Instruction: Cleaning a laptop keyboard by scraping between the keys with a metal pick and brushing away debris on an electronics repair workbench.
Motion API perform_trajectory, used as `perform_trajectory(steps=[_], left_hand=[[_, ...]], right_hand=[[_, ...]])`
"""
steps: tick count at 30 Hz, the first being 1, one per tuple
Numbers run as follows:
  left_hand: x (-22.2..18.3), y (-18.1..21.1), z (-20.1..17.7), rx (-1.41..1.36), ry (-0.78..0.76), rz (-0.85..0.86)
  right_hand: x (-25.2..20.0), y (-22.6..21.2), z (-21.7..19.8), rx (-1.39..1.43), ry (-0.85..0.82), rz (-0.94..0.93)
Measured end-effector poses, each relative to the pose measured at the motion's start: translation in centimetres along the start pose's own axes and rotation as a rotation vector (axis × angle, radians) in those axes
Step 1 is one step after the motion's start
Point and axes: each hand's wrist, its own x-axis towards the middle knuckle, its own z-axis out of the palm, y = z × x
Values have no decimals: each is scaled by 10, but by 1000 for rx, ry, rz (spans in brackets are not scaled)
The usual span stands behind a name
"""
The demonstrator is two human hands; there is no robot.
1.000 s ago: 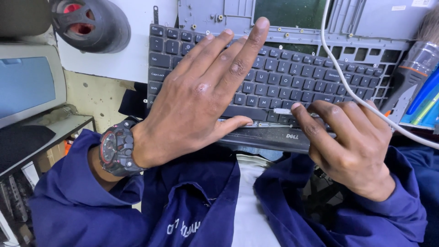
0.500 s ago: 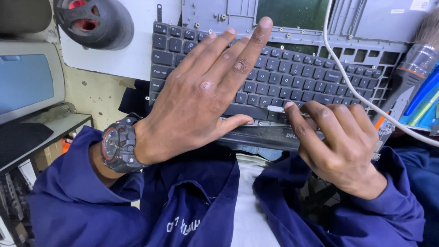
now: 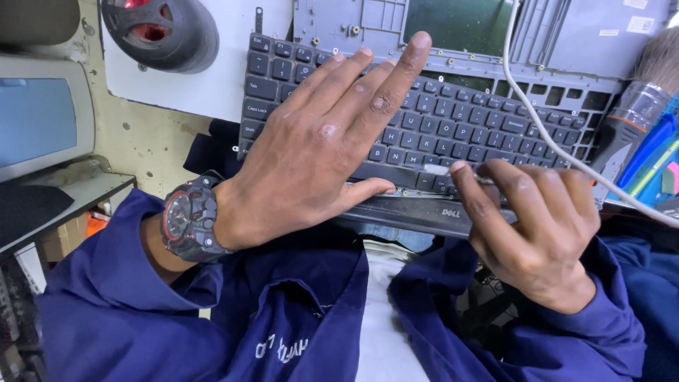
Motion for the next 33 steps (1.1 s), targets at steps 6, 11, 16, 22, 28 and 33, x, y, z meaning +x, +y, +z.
perform_trajectory(steps=[6,11,16,22,28,33], left_hand=[[1,0,-2,-4,-3,11],[4,1,-6,-42,-23,14],[14,8,-12,-35,-125,-9],[17,13,-13,-59,-175,-54],[18,13,-11,-86,-139,-40],[17,12,-11,-98,-123,-27]], right_hand=[[-1,12,5,-2,44,40],[21,24,-1,-7,48,-68],[29,51,7,-27,34,-131],[32,63,12,-73,10,-196],[34,71,17,-118,18,-282],[37,71,18,-115,45,-290]])
